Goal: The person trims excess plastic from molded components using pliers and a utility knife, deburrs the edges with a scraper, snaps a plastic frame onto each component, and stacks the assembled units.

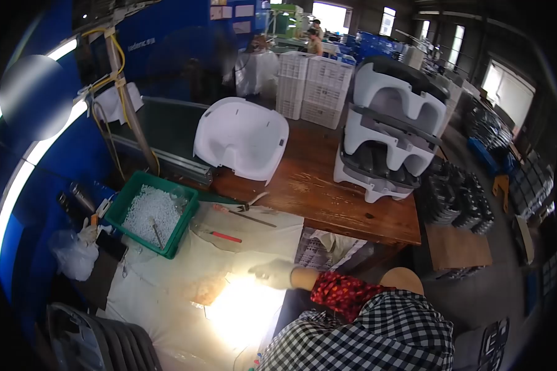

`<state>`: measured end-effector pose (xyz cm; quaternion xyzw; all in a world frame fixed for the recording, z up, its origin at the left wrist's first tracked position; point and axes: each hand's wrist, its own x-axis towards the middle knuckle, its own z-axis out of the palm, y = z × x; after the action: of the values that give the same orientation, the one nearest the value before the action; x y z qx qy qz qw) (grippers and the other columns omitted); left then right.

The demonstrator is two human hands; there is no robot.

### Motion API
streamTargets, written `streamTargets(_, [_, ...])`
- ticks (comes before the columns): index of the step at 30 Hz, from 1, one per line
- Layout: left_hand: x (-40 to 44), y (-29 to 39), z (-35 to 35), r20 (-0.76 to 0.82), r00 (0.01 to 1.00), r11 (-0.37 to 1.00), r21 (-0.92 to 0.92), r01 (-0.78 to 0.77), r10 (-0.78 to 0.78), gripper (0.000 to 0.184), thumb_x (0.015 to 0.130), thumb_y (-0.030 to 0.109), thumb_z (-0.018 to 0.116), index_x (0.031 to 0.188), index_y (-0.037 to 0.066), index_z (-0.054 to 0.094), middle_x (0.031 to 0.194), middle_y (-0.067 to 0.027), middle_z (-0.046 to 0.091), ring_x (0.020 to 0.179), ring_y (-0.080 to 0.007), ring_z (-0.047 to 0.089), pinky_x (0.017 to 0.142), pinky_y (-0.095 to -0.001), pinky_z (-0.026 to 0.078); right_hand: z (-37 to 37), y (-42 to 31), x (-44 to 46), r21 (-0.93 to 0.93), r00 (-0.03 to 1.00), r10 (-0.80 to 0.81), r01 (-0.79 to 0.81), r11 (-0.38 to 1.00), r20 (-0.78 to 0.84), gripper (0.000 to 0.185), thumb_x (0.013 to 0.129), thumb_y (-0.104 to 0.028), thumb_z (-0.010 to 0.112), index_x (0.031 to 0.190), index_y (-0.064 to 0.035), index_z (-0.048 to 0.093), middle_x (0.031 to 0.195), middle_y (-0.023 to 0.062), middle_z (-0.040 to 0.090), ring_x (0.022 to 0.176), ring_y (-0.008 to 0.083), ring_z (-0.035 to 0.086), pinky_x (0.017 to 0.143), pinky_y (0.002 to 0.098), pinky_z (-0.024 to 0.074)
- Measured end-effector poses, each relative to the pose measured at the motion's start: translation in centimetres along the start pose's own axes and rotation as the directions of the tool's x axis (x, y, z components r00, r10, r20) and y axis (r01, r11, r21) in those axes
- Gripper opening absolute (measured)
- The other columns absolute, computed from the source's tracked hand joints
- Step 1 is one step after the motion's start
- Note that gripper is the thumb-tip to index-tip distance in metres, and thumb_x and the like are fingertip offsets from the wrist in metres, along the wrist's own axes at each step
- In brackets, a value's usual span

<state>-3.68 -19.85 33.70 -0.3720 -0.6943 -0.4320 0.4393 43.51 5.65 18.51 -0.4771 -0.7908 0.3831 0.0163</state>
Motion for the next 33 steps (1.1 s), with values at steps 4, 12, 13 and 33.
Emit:
streamTargets(4, [-1.5, 13.3, -2.4, 0.162, 0.987, 0.917, -0.396, 0.055, 0.010, 0.019, 0.089, 0.018, 0.046, 0.087, 0.004, 0.059, 0.094, -0.0140, 0.063, 0.078, -0.0261, 0.061, 0.073, -0.0365, 0.052, -7.9, 11.6, 6.5, 0.436, 0.965, -0.023, 0.139, 0.889, -0.261, 0.036, 0.095, -0.025, 0.050, 0.124, -0.0043, 0.055, 0.105, 0.0085, 0.065, 0.089, 0.0163, 0.063, 0.075, 0.0287, 0.0511])
streamTargets(12, [-2.4, 42.0, 6.7, 0.063, 0.790, 0.534, -0.769, -0.351, 0.610, 0.032, 0.079, 0.025, 0.064, 0.105, 0.007, 0.062, 0.109, -0.0082, 0.062, 0.101, -0.0246, 0.059, 0.074, -0.0368, 0.053, -17.3, 19.2, 9.8, 0.909, 0.931, 0.342, -0.029, 0.416, -0.127, 0.033, 0.095, -0.022, 0.052, 0.125, -0.0092, 0.052, 0.099, 0.0098, 0.064, 0.076, 0.0175, 0.063, 0.065, 0.0289, 0.0536])
streamTargets(13, [-3.4, 44.2, 7.6, 0.004, 0.815, 0.558, -0.731, -0.393, 0.580, 0.039, 0.079, 0.029, 0.066, 0.110, 0.006, 0.060, 0.114, -0.0094, 0.061, 0.107, -0.0257, 0.057, 0.075, -0.0376, 0.053, -17.6, 19.8, 9.7, 0.917, 0.914, 0.390, -0.055, 0.395, -0.114, 0.033, 0.095, -0.021, 0.052, 0.127, -0.0092, 0.051, 0.098, 0.0105, 0.064, 0.074, 0.0175, 0.063, 0.064, 0.0291, 0.0536])
streamTargets(33, [-4.2, 54.8, 15.0, 0.425, 0.301, 0.408, -0.905, 0.121, 0.854, 0.034, 0.068, 0.004, 0.066, 0.102, 0.001, 0.065, 0.100, -0.0162, 0.067, 0.089, -0.0331, 0.065, 0.077, -0.0362, 0.053, -10.4, 28.8, -10.9, 0.843, 0.690, 0.654, -0.118, 0.525, -0.310, 0.033, 0.094, -0.023, 0.054, 0.121, -0.0052, 0.054, 0.104, 0.0120, 0.063, 0.087, 0.0206, 0.063, 0.074, 0.0324, 0.0525])
